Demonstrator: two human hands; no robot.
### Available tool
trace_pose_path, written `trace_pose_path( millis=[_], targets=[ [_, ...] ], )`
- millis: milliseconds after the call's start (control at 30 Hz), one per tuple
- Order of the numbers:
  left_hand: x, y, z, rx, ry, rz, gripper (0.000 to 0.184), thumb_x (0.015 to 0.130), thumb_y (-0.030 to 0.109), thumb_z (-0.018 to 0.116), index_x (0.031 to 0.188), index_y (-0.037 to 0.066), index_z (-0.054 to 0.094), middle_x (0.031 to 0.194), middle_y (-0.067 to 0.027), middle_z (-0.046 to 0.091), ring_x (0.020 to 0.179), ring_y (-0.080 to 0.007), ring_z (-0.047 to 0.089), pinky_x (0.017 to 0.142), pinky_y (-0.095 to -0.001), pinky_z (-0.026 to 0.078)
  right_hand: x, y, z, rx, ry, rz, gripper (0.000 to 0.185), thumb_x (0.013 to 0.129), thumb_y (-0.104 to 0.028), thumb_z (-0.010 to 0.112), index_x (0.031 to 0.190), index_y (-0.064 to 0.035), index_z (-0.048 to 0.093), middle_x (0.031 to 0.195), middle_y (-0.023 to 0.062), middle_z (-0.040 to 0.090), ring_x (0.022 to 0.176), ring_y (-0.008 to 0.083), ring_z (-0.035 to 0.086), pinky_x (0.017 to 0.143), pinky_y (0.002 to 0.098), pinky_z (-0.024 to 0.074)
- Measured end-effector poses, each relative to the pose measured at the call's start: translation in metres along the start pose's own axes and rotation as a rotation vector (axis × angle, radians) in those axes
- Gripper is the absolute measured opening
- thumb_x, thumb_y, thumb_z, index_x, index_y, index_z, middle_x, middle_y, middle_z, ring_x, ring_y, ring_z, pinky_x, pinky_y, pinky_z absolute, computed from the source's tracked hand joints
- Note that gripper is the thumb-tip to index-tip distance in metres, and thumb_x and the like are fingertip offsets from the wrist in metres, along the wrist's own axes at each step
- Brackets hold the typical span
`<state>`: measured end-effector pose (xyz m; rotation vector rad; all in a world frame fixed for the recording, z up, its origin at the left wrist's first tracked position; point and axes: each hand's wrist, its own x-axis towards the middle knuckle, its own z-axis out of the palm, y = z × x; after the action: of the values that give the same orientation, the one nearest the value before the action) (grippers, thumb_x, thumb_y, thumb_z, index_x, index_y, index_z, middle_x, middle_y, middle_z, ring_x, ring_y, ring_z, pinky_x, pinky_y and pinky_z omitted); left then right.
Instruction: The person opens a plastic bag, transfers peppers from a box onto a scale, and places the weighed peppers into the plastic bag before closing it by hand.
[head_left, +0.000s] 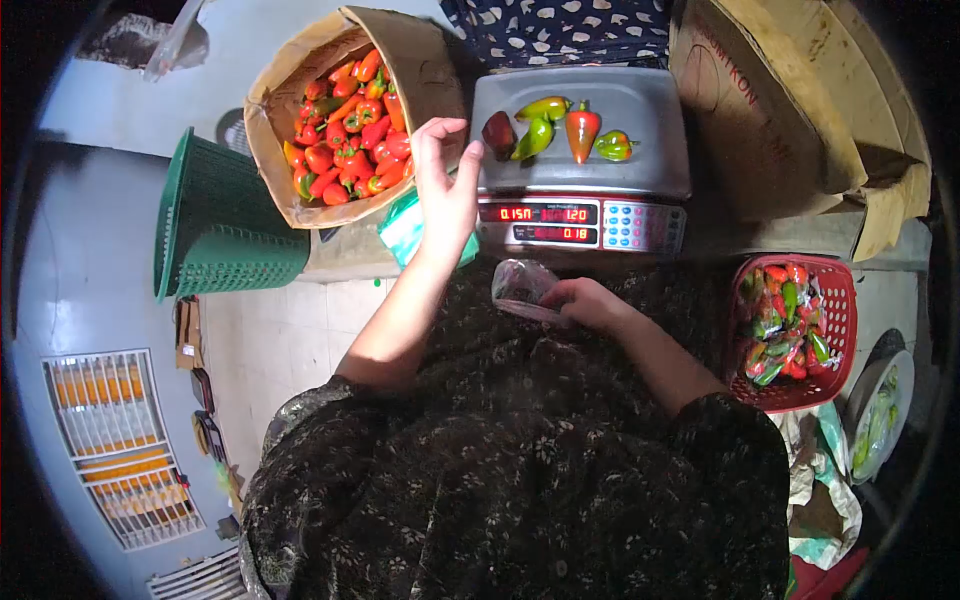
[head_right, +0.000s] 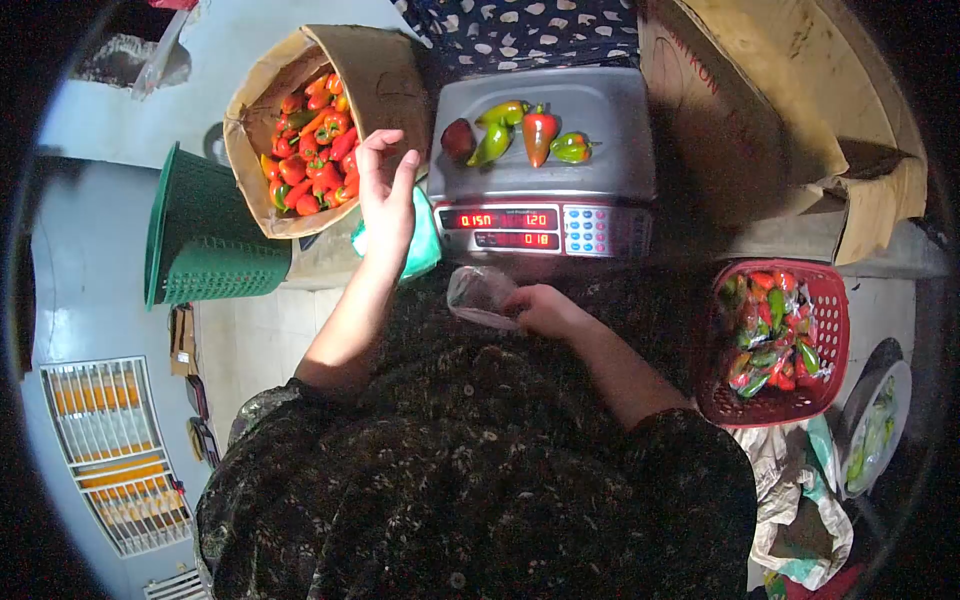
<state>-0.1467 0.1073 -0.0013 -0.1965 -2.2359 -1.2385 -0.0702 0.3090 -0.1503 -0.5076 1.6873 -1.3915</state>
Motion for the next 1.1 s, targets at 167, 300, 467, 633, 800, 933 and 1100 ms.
trace_pose_path(
  millis=[167,300,467,633,800,933,1100],
  targets=[
    [-0.003,0.004,-0.013,0.000,-0.002,0.014,0.025,0.084,-0.001,0.056,0.108,0.003,0.049,0.112,-0.0053,0.045,0.102,-0.0137,0.046,0.091,-0.0276,0.037,-0.001,-0.007,0.001,0.023,0.004,0.026,0.043,0.065,0.002,0.057,0.107,-0.0015,0.063,0.098,0.0125,0.066,0.092,0.0198,0.062,0.084,0.0323,0.0471],
    [-0.004,0.016,-0.015,0.003,0.011,0.071,0.024,0.080,0.001,0.058,0.104,0.003,0.051,0.109,-0.0095,0.047,0.104,-0.0204,0.046,0.092,-0.0315,0.037,0.000,-0.001,0.000,0.020,0.005,-0.028,0.042,0.065,0.002,0.056,0.107,-0.0015,0.064,0.098,0.0123,0.066,0.091,0.0192,0.062,0.082,0.0322,0.0476],
    [-0.005,0.020,-0.015,0.058,0.001,0.138,0.024,0.078,0.001,0.059,0.100,0.003,0.052,0.106,-0.0111,0.048,0.102,-0.0223,0.047,0.089,-0.0316,0.038,0.004,0.006,-0.001,-0.001,0.002,-0.046,0.043,0.066,0.002,0.055,0.107,-0.0016,0.064,0.098,0.0123,0.066,0.088,0.0189,0.062,0.080,0.0321,0.0482],
    [-0.011,0.018,-0.010,-0.028,-0.053,0.050,0.023,0.078,0.000,0.059,0.099,0.003,0.052,0.106,-0.0106,0.048,0.094,-0.0201,0.049,0.084,-0.0309,0.041,0.007,0.011,0.001,0.005,0.009,-0.036,0.043,0.066,0.002,0.056,0.108,-0.0025,0.063,0.098,0.0129,0.067,0.089,0.0192,0.062,0.081,0.0318,0.0482],
    [-0.008,0.013,-0.009,0.206,-0.131,0.192,0.023,0.078,0.000,0.060,0.100,0.001,0.053,0.101,-0.0112,0.051,0.090,-0.0199,0.051,0.081,-0.0311,0.043,0.002,-0.005,-0.004,-0.077,-0.010,-0.035,0.045,0.065,0.002,0.056,0.109,-0.0034,0.063,0.100,0.0131,0.066,0.092,0.0197,0.062,0.082,0.0318,0.0478],
    [-0.003,-0.038,-0.002,-0.122,-0.087,-0.265,0.025,0.077,0.004,0.061,0.101,0.001,0.054,0.100,-0.0127,0.053,0.094,-0.0257,0.054,0.085,-0.0328,0.043,0.002,-0.001,-0.003,-0.053,0.002,-0.046,0.044,0.066,0.001,0.055,0.109,-0.0051,0.064,0.093,0.0108,0.066,0.082,0.0170,0.061,0.077,0.0303,0.0477],
    [0.002,-0.045,0.020,0.284,-0.259,0.013,0.028,0.076,0.009,0.063,0.102,0.005,0.056,0.096,-0.0139,0.058,0.095,-0.0314,0.054,0.085,-0.0400,0.043,0.003,0.002,-0.002,-0.003,0.010,-0.040,0.043,0.066,0.002,0.055,0.108,-0.0038,0.064,0.097,0.0121,0.064,0.086,0.0177,0.060,0.079,0.0308,0.0480]
  ],
)
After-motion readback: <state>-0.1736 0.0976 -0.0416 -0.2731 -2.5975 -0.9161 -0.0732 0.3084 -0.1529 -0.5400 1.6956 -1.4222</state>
